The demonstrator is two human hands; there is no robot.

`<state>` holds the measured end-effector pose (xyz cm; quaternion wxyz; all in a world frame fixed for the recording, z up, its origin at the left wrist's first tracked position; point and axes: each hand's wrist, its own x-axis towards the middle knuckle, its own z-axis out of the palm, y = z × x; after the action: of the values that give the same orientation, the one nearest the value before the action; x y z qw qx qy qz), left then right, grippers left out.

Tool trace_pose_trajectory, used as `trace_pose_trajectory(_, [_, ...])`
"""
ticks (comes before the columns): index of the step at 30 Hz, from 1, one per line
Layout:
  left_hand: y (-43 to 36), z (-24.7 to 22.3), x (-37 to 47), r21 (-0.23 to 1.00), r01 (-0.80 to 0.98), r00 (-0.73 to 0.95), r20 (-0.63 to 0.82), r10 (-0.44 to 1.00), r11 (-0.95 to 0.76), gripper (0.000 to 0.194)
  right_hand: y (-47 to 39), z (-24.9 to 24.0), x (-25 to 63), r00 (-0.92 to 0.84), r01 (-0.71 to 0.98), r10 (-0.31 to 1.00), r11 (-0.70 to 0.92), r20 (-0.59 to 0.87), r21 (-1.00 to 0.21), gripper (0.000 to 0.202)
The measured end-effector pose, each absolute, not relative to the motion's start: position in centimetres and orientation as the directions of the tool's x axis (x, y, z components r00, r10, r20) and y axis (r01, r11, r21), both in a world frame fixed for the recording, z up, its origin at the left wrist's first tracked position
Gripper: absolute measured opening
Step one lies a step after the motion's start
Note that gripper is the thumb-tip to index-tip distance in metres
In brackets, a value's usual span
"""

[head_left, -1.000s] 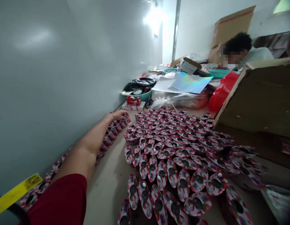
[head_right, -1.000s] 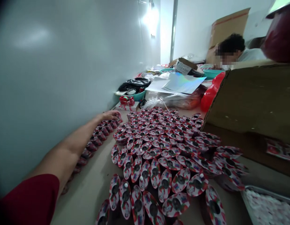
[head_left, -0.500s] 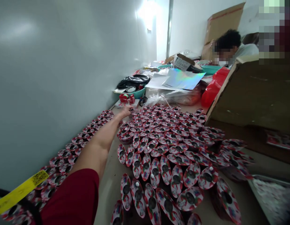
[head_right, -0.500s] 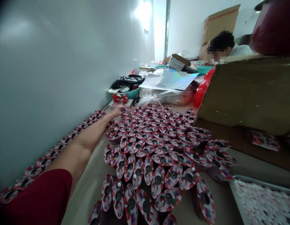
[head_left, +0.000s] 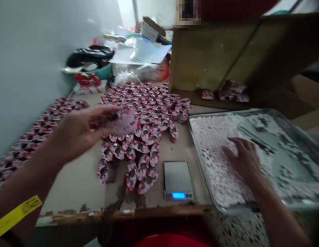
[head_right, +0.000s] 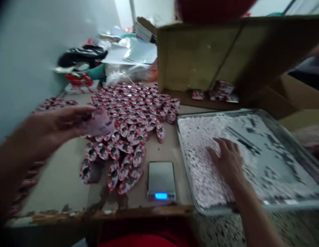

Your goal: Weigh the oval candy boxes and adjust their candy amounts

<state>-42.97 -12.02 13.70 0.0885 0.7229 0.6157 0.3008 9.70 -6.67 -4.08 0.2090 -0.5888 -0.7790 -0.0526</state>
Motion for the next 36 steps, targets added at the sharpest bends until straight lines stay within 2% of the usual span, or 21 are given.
trace_pose_trajectory(2, [-16.7, 11.8, -36.5, 0.550, 0.780, 0.136, 0.316, 0.939, -0.298, 0.043, -8.2, -4.4, 11.4, -0.227, 0.932, 0.885, 0.319, 0.407, -0.174, 0.044])
trace_pose_trajectory(4, [-19.9, 9.4, -30.8, 0.579, 0.735, 0.211, 0.300, 0.930, -0.353, 0.038, -8.2, -4.7, 11.6, -0.220, 0.926, 0.882, 0.323, 0.418, -0.195, 0.047])
trace_pose_trajectory(7, [-21.5, 5.4, -25.1, 0.514, 0.779, 0.279, 0.231, 0.932, -0.360, 0.050, -7.3, -4.6, 10.9, -0.151, 0.929, 0.906, 0.267, 0.395, -0.257, 0.044])
trace_pose_trajectory(10, [-20.7, 2.4, -22.8, 0.398, 0.864, 0.315, 0.050, 0.948, -0.308, 0.061, -7.4, -3.5, 11.5, -0.102, 0.921, 0.945, 0.208, 0.310, -0.330, 0.036])
trace_pose_trajectory(13, [-20.5, 1.3, -23.1, 0.372, 0.865, 0.372, -0.024, 0.928, -0.338, 0.069, -8.9, -1.8, 13.2, -0.169, 0.936, 0.967, 0.218, 0.191, -0.276, 0.032])
trace_pose_trajectory(16, [-21.6, 2.1, -25.4, 0.432, 0.805, 0.391, 0.130, 0.911, -0.407, 0.069, -11.4, -0.9, 13.6, -0.247, 0.959, 0.969, 0.247, 0.013, -0.143, 0.046])
trace_pose_trajectory(18, [-22.9, 3.2, -27.5, 0.462, 0.802, 0.291, 0.252, 0.923, -0.379, 0.057, -12.9, -1.0, 12.2, -0.259, 0.965, 0.963, 0.256, -0.070, -0.049, 0.051])
trace_pose_trajectory(21, [-25.0, 4.9, -30.2, 0.440, 0.851, 0.107, 0.388, 0.915, -0.287, 0.038, -13.5, -2.0, 9.2, -0.241, 0.967, 0.969, 0.245, -0.059, 0.072, 0.038])
trace_pose_trajectory(23, [-26.3, 5.7, -31.4, 0.417, 0.880, 0.021, 0.444, 0.896, -0.227, 0.026, -12.7, -2.3, 7.9, -0.220, 0.973, 0.975, 0.222, -0.035, 0.069, 0.030])
trace_pose_trajectory(24, [-26.9, 5.9, -31.8, 0.415, 0.888, -0.016, 0.460, 0.888, -0.199, 0.022, -12.0, -2.3, 7.8, -0.210, 0.977, 0.977, 0.211, -0.044, 0.028, 0.026])
trace_pose_trajectory(26, [-27.8, 6.0, -32.3, 0.428, 0.890, -0.066, 0.461, 0.885, -0.157, 0.019, -10.6, -1.9, 8.4, -0.187, 0.974, 0.980, 0.176, -0.073, -0.141, 0.020])
trace_pose_trajectory(28, [-28.4, 5.9, -32.6, 0.427, 0.894, -0.082, 0.455, 0.887, -0.137, 0.020, -9.6, -1.2, 9.8, -0.118, 0.901, 0.988, 0.067, -0.094, -0.429, 0.017])
trace_pose_trajectory(30, [-28.4, 5.7, -32.5, 0.416, 0.899, -0.078, 0.459, 0.885, -0.136, 0.020, -9.6, -0.4, 11.2, -0.030, 0.624, 0.981, -0.133, -0.194, -0.770, 0.020])
trace_pose_trajectory(31, [-28.3, 5.6, -32.4, 0.416, 0.898, -0.075, 0.462, 0.883, -0.142, 0.020, -9.9, 0.0, 11.8, -0.006, 0.433, 0.965, -0.235, -0.264, -0.870, 0.023])
trace_pose_trajectory(33, [-27.9, 5.6, -31.7, 0.426, 0.891, -0.064, 0.465, 0.883, -0.160, 0.020, -11.0, 0.5, 12.3, -0.016, 0.142, 0.927, -0.368, -0.374, -0.919, 0.027])
trace_pose_trajectory(36, [-27.3, 5.5, -29.8, 0.505, 0.846, -0.076, 0.438, 0.896, -0.175, 0.031, -12.6, 0.9, 12.3, 0.007, 0.012, 0.896, -0.445, -0.445, -0.896, 0.026])
